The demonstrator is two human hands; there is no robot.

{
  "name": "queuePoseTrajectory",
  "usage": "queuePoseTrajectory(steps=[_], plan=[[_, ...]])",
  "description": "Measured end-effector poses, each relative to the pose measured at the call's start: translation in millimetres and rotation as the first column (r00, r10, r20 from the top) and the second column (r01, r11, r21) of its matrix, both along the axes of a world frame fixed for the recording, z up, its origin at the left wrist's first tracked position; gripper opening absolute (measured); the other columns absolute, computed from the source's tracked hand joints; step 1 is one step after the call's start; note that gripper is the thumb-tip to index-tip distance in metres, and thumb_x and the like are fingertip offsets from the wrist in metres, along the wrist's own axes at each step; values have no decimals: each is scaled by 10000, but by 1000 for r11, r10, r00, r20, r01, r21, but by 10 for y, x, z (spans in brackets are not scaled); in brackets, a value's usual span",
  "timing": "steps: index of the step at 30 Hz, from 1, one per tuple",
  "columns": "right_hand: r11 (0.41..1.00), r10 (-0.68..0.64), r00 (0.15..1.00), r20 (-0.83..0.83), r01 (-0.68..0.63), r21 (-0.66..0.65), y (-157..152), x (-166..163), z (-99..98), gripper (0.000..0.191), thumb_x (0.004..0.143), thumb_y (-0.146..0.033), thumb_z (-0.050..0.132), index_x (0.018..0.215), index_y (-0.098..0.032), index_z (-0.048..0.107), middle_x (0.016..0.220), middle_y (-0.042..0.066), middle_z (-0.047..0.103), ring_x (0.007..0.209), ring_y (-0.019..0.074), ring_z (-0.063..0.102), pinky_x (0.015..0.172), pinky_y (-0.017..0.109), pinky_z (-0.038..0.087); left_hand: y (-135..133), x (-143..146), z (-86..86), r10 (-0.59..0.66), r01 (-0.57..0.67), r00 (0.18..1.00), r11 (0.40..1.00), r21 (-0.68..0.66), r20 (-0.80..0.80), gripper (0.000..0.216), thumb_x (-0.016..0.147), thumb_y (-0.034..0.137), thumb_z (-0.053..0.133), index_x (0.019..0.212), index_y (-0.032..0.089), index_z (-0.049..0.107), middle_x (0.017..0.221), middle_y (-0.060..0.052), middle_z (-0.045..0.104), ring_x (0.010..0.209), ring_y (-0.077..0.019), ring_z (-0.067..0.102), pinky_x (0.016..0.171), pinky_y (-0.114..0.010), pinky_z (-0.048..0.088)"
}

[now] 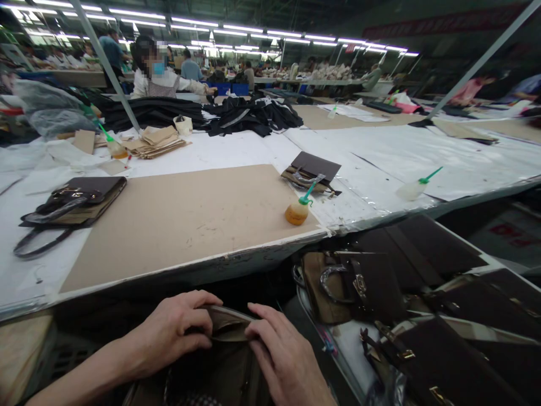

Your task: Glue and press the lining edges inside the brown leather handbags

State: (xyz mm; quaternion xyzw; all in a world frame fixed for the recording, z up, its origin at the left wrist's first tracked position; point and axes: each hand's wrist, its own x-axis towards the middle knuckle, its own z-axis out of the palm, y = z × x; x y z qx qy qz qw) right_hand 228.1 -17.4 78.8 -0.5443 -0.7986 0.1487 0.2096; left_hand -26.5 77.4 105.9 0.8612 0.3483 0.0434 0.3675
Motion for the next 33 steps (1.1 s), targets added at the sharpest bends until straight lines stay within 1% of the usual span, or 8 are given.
queuePoseTrajectory(steps=[3,5,9,14,18,22,27,33], plan=[[980,-14,988,154,-17,196,34,-79,11,356,916,-108,491,1256,-193,553,1321,132,636,1216,287,595,938,468,556,-13,6,11,-16,16,1000,1000,10,-15,104,779,268,798,795,274,695,1444,76,523,1226,-241,547,1015,-372,417],[965,-6,978,210,-49,257,51,-151,49,409,897,-86,485,1293,-167,542,1302,142,651,1195,306,605,921,495,557,-22,3,14,-30,30,999,999,20,-24,114,760,256,812,786,275,702,1489,80,481,1242,-256,531,1028,-417,405],[971,33,984,177,-73,226,79,-265,107,391,885,-66,476,1250,-167,573,1286,143,650,1145,291,618,910,474,568,-44,-46,6,-43,43,999,999,14,15,148,729,197,819,770,251,687,1526,75,432,1264,-260,494,1044,-438,390],[990,67,994,85,-77,119,102,-278,77,384,892,-26,445,1215,-182,582,1254,133,644,1106,251,615,895,414,587,-80,-110,21,-31,30,983,1000,8,183,151,744,180,801,753,210,653,1477,31,458,1354,-253,371,1127,-388,311],[987,85,995,43,-90,133,88,-260,77,384,905,-28,451,1233,-187,572,1245,136,643,1065,238,625,849,378,603,-107,-113,75,-27,36,972,999,-30,235,126,827,179,726,761,201,621,1200,9,579,1109,-167,538,928,-267,429],[977,80,997,-9,-77,200,46,-257,71,343,905,-19,451,1163,-196,592,1230,135,654,1007,233,637,779,358,611,-128,-66,138,17,5,982,993,-116,188,167,905,306,659,814,203,564,1001,23,608,849,-118,577,750,-229,429],[974,101,991,-84,-81,212,-12,-232,11,301,889,11,452,1070,-183,594,1254,139,641,1039,229,614,821,355,590,-160,73,119,160,-157,987,980,-119,15,169,868,288,671,862,227,514,783,56,610,702,-134,545,617,-239,353],[969,117,988,-103,-91,230,-70,-179,18,283,894,12,448,1040,-183,592,1312,138,612,1105,223,592,868,337,571,-165,220,60,304,-304,952,936,-178,-30,215,798,257,689,892,248,496,748,73,650,683,-147,576,606,-236,346]])
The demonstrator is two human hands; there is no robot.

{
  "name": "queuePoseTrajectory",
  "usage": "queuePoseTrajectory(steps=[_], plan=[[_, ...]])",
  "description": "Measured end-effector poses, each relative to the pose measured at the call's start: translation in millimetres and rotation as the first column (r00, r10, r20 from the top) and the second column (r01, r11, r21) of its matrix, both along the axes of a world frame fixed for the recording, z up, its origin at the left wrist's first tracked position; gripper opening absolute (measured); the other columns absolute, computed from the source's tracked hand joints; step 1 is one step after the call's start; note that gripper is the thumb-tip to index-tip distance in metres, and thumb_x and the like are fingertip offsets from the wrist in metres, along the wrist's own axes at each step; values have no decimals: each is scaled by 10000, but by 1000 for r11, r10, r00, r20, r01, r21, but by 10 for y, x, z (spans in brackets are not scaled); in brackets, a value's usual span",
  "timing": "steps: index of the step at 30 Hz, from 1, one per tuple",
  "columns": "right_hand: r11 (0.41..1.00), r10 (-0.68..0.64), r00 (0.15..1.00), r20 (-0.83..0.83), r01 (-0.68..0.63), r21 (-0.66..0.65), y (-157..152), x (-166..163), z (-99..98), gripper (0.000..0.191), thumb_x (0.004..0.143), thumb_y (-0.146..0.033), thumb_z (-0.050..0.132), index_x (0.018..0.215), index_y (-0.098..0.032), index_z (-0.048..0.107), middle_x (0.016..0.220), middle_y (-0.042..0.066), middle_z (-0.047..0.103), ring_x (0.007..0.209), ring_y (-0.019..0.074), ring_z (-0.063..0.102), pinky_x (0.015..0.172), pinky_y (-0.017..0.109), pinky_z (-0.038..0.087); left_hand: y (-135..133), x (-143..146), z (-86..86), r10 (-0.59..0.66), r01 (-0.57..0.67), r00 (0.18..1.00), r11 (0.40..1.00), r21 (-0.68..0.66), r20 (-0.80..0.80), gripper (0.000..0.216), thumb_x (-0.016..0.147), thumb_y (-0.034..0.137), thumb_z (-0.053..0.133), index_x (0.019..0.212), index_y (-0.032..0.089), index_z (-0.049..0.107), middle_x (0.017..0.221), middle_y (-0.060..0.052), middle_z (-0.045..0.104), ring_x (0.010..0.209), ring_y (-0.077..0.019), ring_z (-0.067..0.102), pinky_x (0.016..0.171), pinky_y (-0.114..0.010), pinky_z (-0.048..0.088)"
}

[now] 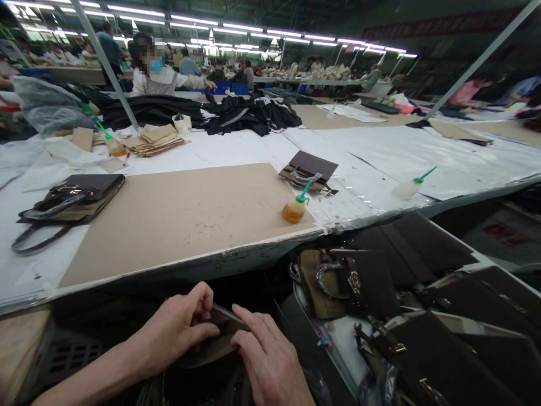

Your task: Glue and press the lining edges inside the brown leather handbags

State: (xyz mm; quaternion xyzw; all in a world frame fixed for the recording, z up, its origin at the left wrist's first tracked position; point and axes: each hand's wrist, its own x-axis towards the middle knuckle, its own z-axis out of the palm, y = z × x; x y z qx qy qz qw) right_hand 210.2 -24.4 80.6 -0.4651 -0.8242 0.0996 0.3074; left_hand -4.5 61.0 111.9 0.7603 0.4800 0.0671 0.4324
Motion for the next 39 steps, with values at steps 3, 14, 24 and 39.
queuePoseTrajectory(steps=[3,14,24,39], plan=[[1000,-18,1000,-7,18,-8,-22,11,4,275,898,7,445,1015,-191,596,1310,133,608,1116,216,593,873,324,569,-23,13,-11,-58,59,998,998,19,-32,104,796,240,666,830,252,569,711,67,649,693,-150,582,616,-241,346],[988,-59,997,-55,51,-145,-4,-101,16,269,879,-11,462,961,-225,603,1224,92,662,1069,208,643,855,322,575,-74,191,-147,-226,286,921,945,158,-317,126,792,173,548,760,209,665,774,-63,740,741,-260,689,616,-311,406],[907,-351,931,-95,313,-281,-42,-216,-59,87,909,-185,546,958,-246,583,865,9,682,788,191,681,674,290,556,19,69,-51,-431,462,872,881,100,-231,183,824,172,553,706,228,681,719,-33,733,690,-245,682,570,-293,400],[776,-484,862,-153,342,-530,7,-142,-47,131,865,-270,617,995,-248,619,887,0,726,799,189,703,720,267,555,-44,-210,-36,-200,213,975,964,157,-95,166,950,284,586,805,233,650,796,43,669,763,-143,606,681,-247,375]])
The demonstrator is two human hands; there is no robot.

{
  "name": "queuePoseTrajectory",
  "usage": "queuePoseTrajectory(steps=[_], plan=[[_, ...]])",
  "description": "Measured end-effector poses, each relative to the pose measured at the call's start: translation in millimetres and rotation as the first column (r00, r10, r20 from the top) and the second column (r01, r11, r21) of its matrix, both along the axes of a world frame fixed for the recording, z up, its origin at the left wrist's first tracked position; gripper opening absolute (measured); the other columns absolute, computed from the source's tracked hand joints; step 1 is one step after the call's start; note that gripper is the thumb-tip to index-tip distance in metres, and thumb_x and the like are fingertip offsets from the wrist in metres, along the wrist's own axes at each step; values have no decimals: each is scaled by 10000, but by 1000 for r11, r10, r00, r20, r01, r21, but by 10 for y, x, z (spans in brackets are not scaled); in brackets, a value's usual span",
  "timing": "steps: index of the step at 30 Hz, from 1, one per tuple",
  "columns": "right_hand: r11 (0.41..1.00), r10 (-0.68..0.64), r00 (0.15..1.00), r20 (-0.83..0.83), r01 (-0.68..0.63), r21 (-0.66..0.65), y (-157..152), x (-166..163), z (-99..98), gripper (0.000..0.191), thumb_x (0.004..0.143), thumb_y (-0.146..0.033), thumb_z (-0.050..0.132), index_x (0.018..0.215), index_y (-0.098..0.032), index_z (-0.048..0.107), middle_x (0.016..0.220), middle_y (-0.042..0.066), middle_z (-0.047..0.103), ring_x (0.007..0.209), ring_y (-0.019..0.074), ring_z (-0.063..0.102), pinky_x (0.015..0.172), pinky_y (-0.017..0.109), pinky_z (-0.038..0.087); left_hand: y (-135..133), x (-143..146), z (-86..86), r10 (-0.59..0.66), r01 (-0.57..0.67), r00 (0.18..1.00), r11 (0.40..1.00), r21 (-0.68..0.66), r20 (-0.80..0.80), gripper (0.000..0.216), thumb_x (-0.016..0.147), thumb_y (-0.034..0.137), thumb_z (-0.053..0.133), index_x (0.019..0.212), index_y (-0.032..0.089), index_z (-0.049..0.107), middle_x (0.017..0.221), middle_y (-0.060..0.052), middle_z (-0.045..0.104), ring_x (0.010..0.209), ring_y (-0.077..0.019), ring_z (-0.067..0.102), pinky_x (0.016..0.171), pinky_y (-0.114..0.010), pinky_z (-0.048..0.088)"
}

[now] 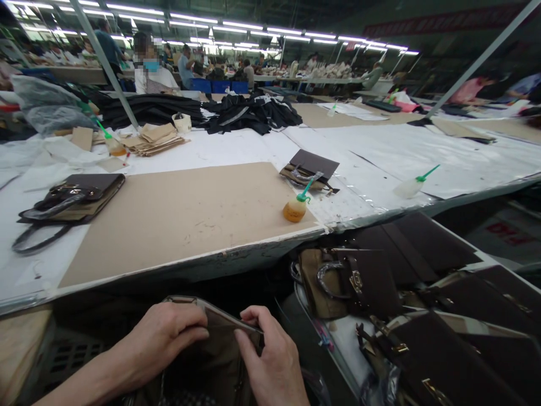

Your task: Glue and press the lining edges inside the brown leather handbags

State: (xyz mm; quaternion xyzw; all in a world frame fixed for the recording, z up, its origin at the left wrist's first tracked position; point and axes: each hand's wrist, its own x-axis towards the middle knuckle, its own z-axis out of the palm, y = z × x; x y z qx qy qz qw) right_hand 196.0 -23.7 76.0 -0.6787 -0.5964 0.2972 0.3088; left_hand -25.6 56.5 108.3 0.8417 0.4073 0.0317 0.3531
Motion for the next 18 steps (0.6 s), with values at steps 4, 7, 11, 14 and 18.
queuePoseTrajectory(steps=[4,7,11,14,18], plan=[[995,7,996,-94,-16,-95,-1,55,16,134,868,-302,621,985,-253,666,870,-9,736,790,188,704,694,253,550,70,16,-36,78,-81,996,995,63,49,178,933,307,616,784,221,660,851,6,639,864,-174,572,751,-269,404],[992,-14,989,-146,-4,-124,23,67,17,183,859,-312,633,1022,-262,700,931,1,751,851,202,711,732,260,553,143,25,-54,146,-156,982,984,81,122,144,831,259,737,711,213,670,1058,-9,643,1048,-213,538,888,-315,395],[995,2,989,-150,-17,-102,72,87,-2,201,844,-301,649,1025,-278,735,957,-1,749,908,206,706,795,270,543,251,45,-125,188,-173,967,980,-98,170,157,778,235,765,672,207,653,1081,30,692,1009,-187,592,907,-299,399],[994,25,990,-136,-39,-102,93,120,-14,185,851,-314,641,991,-281,757,913,-6,736,873,198,702,764,263,537,305,71,-172,184,-163,975,973,-163,126,129,781,260,737,700,212,648,870,49,713,820,-154,618,790,-260,421],[988,45,989,-140,-65,-137,122,161,-14,169,844,-318,639,934,-266,772,834,-9,716,787,189,694,687,254,520,332,115,-173,182,-170,980,976,-136,77,131,788,298,696,708,207,647,806,37,700,770,-158,606,704,-248,410]])
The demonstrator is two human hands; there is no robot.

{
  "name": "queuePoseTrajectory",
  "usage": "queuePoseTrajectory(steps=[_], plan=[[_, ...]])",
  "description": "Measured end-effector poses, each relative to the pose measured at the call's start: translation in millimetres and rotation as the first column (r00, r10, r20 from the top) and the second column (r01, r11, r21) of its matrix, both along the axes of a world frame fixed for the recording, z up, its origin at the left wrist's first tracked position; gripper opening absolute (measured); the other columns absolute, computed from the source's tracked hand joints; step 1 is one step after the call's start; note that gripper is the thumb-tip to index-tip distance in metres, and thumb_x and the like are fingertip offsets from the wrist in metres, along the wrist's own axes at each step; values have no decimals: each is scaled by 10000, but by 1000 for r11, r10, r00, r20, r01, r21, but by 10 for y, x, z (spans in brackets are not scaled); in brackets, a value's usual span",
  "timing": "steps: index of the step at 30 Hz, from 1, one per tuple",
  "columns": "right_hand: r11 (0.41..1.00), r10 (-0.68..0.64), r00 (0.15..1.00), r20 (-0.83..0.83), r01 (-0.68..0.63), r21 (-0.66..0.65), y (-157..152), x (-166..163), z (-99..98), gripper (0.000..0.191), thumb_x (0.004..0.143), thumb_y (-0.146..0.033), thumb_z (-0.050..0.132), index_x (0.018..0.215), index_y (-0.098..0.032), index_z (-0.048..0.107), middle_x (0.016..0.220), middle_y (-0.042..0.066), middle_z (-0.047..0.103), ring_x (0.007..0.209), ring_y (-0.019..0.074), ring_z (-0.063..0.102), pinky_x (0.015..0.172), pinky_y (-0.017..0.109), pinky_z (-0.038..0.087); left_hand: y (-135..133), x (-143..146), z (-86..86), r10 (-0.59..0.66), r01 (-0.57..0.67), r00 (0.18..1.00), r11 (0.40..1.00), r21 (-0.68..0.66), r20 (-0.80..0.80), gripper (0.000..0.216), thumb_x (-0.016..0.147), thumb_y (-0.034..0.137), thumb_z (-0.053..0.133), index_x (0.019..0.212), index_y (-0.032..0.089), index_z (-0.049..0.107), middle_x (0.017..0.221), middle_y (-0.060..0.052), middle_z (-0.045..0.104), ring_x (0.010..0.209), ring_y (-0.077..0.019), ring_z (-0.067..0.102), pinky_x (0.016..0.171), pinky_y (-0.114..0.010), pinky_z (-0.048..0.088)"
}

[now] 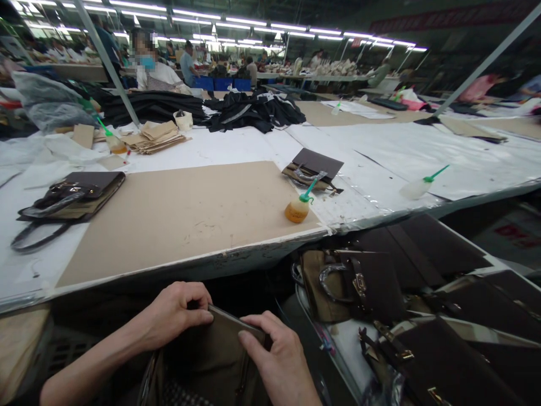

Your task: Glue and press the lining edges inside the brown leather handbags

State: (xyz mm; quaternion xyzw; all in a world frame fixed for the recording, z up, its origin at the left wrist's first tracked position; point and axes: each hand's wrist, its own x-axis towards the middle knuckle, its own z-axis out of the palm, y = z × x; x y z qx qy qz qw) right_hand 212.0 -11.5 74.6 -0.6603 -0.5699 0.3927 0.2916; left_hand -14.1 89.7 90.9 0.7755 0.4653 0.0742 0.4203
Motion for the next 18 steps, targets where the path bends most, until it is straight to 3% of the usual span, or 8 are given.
queuePoseTrajectory(steps=[18], plan=[[996,28,999,-37,-31,-84,11,30,8,185,866,-380,623,898,-251,751,814,-16,644,775,183,651,686,261,463,-15,-4,33,47,-47,999,999,-14,-19,160,796,343,694,710,209,688,739,37,709,732,-160,623,645,-242,378]])
